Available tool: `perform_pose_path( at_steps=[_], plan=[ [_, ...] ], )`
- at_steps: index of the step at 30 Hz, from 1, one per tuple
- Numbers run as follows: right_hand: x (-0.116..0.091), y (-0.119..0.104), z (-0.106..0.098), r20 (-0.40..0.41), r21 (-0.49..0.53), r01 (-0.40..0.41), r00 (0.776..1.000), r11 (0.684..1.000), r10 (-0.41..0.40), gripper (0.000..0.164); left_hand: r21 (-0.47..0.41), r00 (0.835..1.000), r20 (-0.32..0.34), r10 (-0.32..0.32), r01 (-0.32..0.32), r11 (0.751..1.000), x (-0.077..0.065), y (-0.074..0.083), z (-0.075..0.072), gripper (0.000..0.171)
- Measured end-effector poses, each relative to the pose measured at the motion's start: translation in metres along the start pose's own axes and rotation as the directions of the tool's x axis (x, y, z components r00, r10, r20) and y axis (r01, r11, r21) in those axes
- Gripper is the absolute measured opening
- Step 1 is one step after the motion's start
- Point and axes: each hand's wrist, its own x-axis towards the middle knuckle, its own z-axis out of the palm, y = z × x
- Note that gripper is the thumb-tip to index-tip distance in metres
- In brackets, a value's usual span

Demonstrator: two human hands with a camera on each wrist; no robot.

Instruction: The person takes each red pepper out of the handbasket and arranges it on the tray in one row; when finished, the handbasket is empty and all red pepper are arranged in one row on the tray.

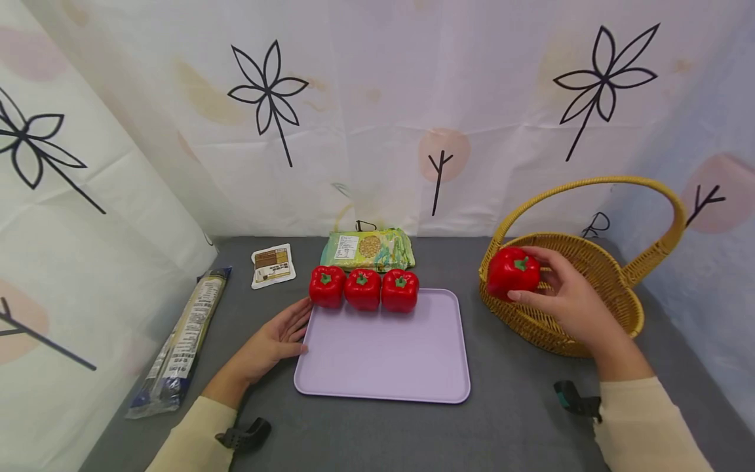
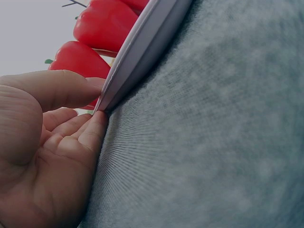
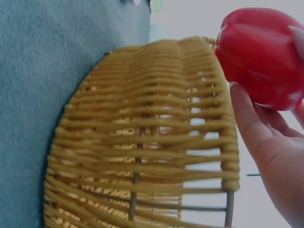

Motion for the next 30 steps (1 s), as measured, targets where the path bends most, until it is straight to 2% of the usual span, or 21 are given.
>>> perform_pose_path(
  at_steps=[9, 13, 21, 30],
  plan=[
    [0.002, -0.005, 0.020, 0.039, 0.075, 0.074, 0.996, 0.994, -0.077, 0.075, 0.001, 1.000, 0.003, -0.002, 0.002, 1.000, 0.000, 0.000, 0.000, 0.097],
    [0.004, -0.009, 0.033, 0.074, 0.101, 0.079, 0.993, 0.992, -0.087, 0.077, 0.004, 1.000, 0.006, 0.003, -0.003, 1.000, 0.000, 0.000, 0.000, 0.098],
    [0.012, -0.011, 0.058, 0.136, 0.087, 0.069, 0.987, 0.994, -0.081, 0.081, 0.002, 1.000, 0.008, 0.000, 0.000, 1.000, 0.001, 0.001, 0.000, 0.098],
    [0.028, 0.001, 0.087, 0.206, 0.051, 0.072, 0.975, 0.996, -0.081, 0.077, 0.003, 1.000, -0.004, -0.018, 0.018, 1.000, 0.001, 0.002, 0.001, 0.097]
  ],
)
